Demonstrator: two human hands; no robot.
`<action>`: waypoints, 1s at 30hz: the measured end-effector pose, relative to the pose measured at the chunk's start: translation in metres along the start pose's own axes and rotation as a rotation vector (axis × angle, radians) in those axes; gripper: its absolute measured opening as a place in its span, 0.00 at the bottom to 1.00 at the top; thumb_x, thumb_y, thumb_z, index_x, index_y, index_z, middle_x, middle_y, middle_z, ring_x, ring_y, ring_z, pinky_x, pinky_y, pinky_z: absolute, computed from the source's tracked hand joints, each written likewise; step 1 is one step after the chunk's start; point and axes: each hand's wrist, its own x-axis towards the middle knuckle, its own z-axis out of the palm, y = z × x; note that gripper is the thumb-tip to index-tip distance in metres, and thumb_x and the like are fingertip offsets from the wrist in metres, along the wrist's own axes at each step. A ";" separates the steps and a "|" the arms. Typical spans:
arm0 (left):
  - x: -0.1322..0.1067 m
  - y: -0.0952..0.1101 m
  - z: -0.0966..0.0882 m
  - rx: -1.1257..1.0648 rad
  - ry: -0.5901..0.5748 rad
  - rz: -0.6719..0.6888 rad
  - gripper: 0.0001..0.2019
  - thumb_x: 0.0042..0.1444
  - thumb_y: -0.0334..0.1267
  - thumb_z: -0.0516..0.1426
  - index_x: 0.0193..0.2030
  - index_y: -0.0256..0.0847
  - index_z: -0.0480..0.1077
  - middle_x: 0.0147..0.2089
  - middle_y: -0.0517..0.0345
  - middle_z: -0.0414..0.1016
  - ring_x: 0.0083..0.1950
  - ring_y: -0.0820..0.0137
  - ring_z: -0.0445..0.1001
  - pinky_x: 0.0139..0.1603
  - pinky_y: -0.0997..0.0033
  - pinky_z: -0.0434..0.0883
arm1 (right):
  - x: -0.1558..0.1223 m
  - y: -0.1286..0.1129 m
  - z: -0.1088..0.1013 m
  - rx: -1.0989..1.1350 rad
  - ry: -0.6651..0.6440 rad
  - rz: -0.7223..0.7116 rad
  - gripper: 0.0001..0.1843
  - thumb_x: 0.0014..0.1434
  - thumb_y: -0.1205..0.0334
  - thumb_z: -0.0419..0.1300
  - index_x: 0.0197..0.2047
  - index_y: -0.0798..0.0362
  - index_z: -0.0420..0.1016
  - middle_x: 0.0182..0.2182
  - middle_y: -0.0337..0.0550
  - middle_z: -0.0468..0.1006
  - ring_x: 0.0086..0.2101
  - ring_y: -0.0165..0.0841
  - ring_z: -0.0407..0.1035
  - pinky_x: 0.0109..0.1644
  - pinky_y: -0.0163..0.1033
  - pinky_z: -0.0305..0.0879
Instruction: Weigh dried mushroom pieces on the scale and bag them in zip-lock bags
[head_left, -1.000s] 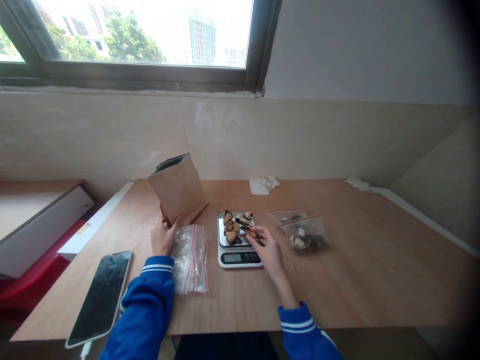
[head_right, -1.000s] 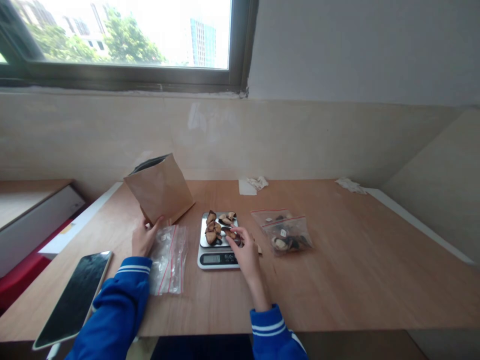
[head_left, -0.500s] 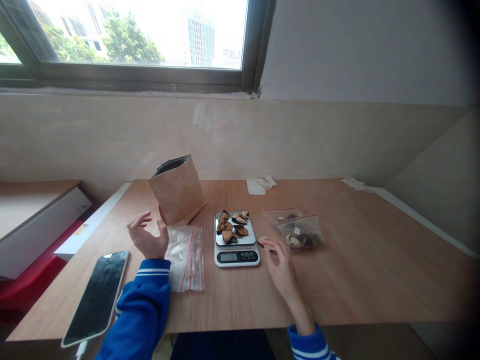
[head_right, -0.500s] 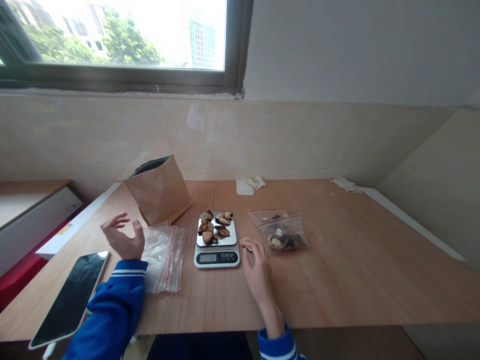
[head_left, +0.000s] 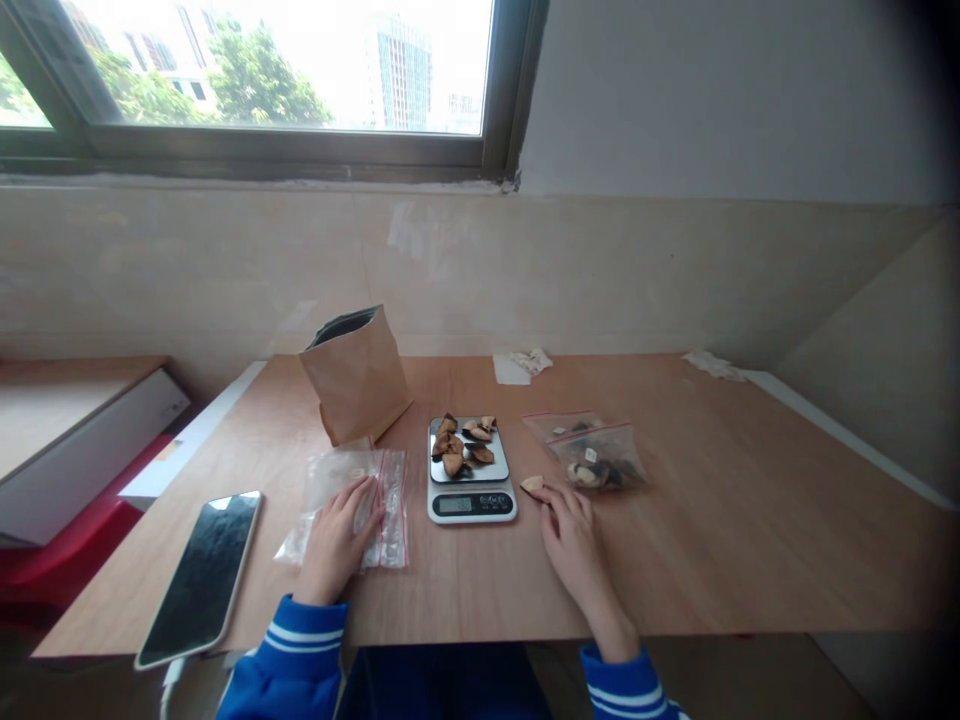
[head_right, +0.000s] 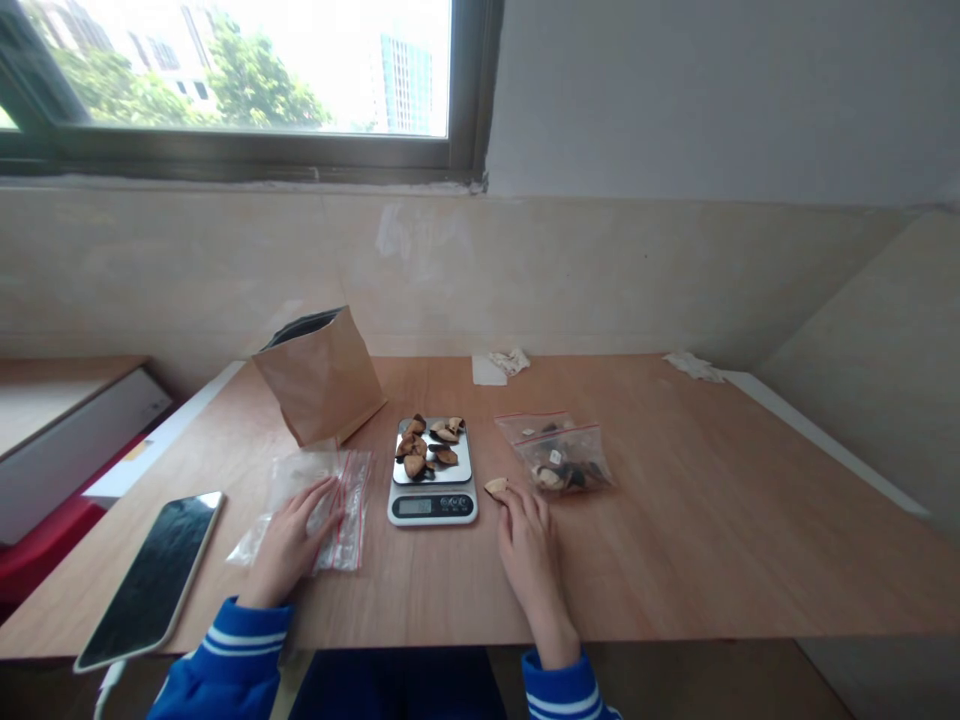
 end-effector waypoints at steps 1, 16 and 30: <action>0.001 0.001 -0.001 -0.035 0.018 -0.001 0.18 0.59 0.46 0.53 0.54 0.44 0.70 0.53 0.50 0.75 0.53 0.56 0.73 0.53 0.54 0.69 | -0.001 -0.005 -0.003 -0.009 0.024 0.019 0.16 0.61 0.66 0.47 0.46 0.50 0.74 0.48 0.50 0.73 0.50 0.44 0.64 0.55 0.57 0.61; -0.014 0.097 -0.018 -0.632 0.456 -0.096 0.21 0.66 0.42 0.42 0.62 0.45 0.63 0.61 0.50 0.67 0.62 0.62 0.65 0.62 0.56 0.64 | 0.024 -0.206 0.021 0.868 -0.250 0.037 0.11 0.64 0.63 0.51 0.50 0.50 0.66 0.44 0.44 0.74 0.42 0.32 0.71 0.48 0.39 0.70; 0.004 0.080 -0.017 -0.596 0.508 -0.112 0.12 0.55 0.41 0.59 0.46 0.43 0.73 0.42 0.55 0.77 0.38 0.68 0.73 0.41 0.66 0.72 | 0.042 -0.185 0.019 0.855 -0.058 0.072 0.09 0.57 0.67 0.56 0.43 0.50 0.64 0.40 0.41 0.70 0.33 0.29 0.68 0.41 0.37 0.69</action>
